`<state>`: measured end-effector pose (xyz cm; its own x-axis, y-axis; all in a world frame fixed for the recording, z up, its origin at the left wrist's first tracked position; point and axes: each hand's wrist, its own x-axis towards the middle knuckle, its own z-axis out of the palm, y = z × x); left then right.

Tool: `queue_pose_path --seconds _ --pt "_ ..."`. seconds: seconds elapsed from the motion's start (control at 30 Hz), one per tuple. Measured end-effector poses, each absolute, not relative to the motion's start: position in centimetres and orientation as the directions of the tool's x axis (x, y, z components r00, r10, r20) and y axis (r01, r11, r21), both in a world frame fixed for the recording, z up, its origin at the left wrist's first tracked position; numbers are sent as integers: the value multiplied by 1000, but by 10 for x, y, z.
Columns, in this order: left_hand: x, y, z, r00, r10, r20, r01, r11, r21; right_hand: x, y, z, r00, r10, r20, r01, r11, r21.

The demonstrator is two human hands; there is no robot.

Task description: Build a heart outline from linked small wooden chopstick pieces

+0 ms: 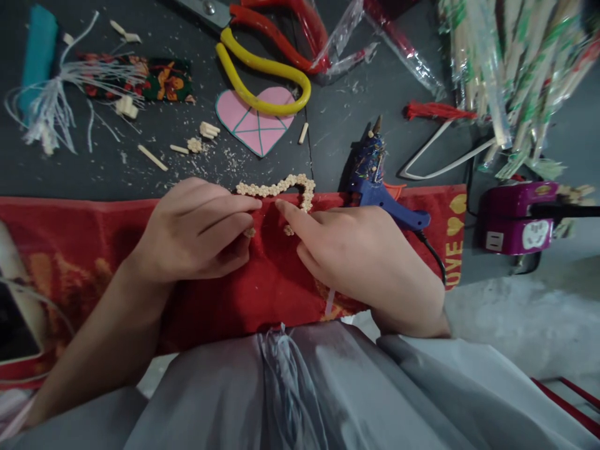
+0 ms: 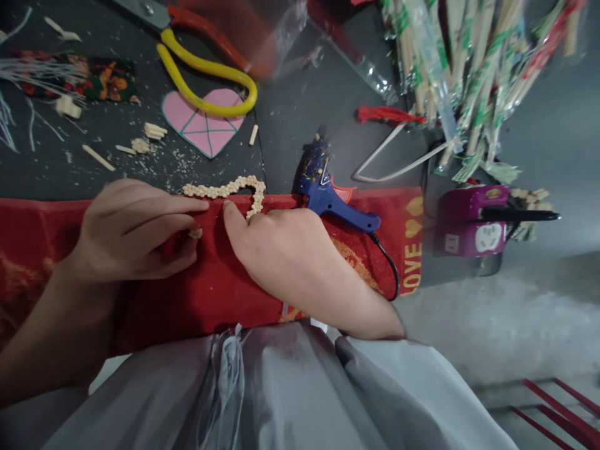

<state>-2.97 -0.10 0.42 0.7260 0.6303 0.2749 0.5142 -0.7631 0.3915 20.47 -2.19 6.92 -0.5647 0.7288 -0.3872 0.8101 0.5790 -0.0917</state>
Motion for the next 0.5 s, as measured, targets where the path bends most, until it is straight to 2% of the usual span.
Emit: queue_pose_path --seconds 0.07,0.17,0.37,0.5 --pt "-31 -1 3 722 623 302 501 -771 393 204 -21 70 -560 721 -408 811 577 -94" --pt "-33 -1 -1 726 640 250 518 -749 413 202 -20 70 -556 704 -442 811 575 -106" --pt "-33 -2 0 764 629 142 549 -750 370 200 -19 70 -538 693 -479 817 569 -94" --pt "-33 -3 3 754 653 69 559 -693 455 200 -19 71 -514 716 -473 834 547 -77"
